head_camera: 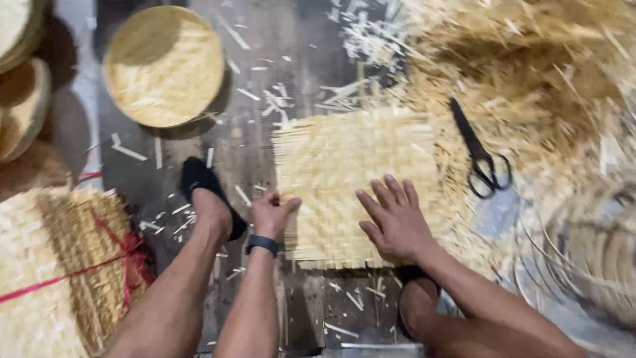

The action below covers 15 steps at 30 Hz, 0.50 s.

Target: Weaving bamboo strips and using scissors to trim them into circular steamer lids or basket components.

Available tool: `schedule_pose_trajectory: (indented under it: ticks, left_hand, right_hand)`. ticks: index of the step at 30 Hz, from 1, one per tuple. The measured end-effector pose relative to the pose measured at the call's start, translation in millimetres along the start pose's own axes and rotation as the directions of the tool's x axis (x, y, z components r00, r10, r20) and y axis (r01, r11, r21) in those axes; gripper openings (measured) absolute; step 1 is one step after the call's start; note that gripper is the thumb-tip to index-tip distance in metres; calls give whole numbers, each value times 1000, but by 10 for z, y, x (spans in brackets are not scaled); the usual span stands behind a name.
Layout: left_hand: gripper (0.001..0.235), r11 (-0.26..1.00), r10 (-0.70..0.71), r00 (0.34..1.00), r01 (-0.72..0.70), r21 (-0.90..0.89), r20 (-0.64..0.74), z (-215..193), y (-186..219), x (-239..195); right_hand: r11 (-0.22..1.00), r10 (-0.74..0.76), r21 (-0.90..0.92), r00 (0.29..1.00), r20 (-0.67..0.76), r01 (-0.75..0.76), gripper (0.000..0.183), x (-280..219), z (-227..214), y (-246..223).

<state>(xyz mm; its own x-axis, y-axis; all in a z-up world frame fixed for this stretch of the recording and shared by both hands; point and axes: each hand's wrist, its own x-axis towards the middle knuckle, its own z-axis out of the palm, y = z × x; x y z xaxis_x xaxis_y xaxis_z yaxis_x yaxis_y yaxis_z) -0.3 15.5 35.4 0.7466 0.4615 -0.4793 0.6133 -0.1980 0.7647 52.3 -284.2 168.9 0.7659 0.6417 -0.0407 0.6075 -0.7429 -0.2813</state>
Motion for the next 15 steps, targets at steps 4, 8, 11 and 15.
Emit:
schedule_pose_trajectory:
  ticks: [4, 8, 11, 15]
  left_hand:
    - [33, 997, -6, 995, -1, 72, 101, -102, 99, 35]
    - [34, 999, -40, 995, 39, 17, 93, -80, -156, 109]
    - [31, 995, -43, 996, 50, -82, 79, -53, -209, 184]
    - [30, 984, -120, 989, 130, -120, 84, -91, -207, 191]
  right_hand:
    - [889, 249, 429, 955, -161, -160, 52, -455, 84, 823]
    - [756, 620, -27, 728, -292, -654, 45, -1381, -359, 1739]
    - [520, 769, -498, 634, -82, -694, 57, -2075, -617, 2025]
    - [509, 804, -692, 570, 170, -511, 22, -2857, -602, 2139]
